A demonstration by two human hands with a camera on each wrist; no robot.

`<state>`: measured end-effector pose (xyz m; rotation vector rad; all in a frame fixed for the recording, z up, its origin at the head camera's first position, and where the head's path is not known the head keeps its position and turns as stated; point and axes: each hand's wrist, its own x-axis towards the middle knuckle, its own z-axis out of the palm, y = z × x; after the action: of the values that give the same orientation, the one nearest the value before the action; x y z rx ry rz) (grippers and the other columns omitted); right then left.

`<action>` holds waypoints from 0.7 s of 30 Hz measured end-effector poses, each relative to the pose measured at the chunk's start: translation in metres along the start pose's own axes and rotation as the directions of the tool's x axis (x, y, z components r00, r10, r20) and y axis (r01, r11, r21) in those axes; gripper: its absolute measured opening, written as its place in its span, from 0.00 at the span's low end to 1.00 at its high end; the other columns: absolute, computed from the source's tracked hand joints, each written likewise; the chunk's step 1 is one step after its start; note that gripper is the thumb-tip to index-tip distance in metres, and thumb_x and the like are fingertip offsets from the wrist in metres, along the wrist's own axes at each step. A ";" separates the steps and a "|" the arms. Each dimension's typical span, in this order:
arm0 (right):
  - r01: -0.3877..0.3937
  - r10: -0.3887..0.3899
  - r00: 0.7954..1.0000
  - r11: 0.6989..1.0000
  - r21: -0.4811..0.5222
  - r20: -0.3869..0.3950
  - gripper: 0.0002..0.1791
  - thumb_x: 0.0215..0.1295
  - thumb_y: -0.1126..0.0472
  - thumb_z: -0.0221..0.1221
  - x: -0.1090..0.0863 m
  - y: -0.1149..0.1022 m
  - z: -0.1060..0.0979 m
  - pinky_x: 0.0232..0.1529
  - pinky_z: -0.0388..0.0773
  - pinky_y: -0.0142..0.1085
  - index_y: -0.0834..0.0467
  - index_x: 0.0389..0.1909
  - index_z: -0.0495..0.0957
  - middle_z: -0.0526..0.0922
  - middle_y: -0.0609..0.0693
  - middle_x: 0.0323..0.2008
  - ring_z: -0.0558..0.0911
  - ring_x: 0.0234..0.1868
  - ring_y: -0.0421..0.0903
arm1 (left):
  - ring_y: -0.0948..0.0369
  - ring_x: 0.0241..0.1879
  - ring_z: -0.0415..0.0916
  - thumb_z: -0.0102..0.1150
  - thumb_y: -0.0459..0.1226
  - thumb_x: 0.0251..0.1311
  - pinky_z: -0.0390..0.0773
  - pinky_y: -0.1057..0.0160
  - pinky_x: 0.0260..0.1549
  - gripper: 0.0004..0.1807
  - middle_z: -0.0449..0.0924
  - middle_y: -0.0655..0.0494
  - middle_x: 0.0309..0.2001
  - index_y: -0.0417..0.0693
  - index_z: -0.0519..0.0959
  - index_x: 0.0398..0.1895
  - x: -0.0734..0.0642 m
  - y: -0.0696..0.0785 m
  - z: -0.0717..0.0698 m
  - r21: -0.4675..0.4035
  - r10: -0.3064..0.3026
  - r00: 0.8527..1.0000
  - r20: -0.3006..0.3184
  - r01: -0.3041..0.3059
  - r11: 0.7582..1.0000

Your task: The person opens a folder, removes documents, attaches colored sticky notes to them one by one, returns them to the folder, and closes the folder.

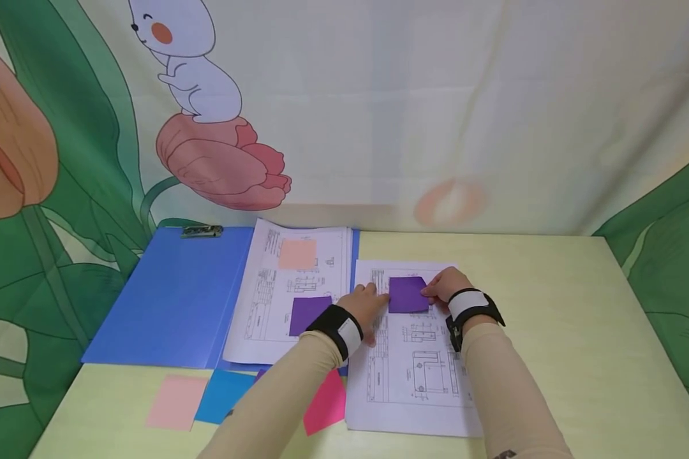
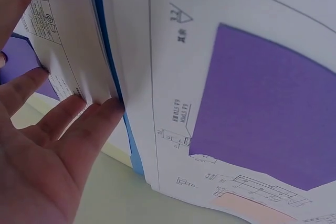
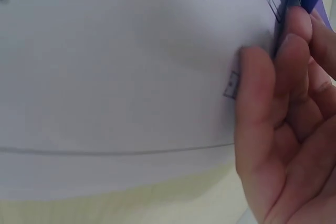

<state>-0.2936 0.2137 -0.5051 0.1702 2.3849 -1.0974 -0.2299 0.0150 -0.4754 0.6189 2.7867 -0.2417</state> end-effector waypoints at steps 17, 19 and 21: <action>-0.054 0.053 0.998 0.996 -0.065 -0.017 0.10 0.59 0.60 0.62 -0.003 -0.002 0.006 0.16 0.69 0.31 0.62 0.22 0.77 0.75 0.48 0.13 0.70 0.14 0.40 | 0.56 0.50 0.68 0.81 0.46 0.24 0.77 0.61 0.40 0.51 0.68 0.51 0.54 0.58 0.69 0.62 -0.001 0.006 0.010 -0.029 -0.018 1.000 -0.022 0.017 0.999; -0.052 0.051 0.999 0.996 -0.079 -0.017 0.10 0.59 0.60 0.61 -0.006 -0.004 0.007 0.16 0.70 0.32 0.62 0.23 0.77 0.76 0.48 0.14 0.70 0.14 0.41 | 0.55 0.51 0.68 0.81 0.45 0.24 0.77 0.62 0.40 0.50 0.67 0.52 0.57 0.57 0.70 0.61 -0.003 0.007 0.009 -0.033 -0.016 0.999 -0.027 0.016 0.999; -0.048 0.046 0.999 0.993 -0.109 -0.024 0.10 0.58 0.60 0.61 -0.008 -0.007 0.008 0.16 0.70 0.32 0.63 0.24 0.76 0.76 0.49 0.14 0.71 0.15 0.41 | 0.55 0.52 0.67 0.79 0.44 0.30 0.77 0.63 0.40 0.46 0.63 0.54 0.63 0.57 0.70 0.61 -0.007 0.007 0.006 -0.023 -0.007 1.000 -0.029 0.006 1.000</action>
<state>-0.2855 0.2040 -0.5003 0.1997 2.4409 -0.9447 -0.2193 0.0174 -0.4795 0.6128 2.8156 -0.2040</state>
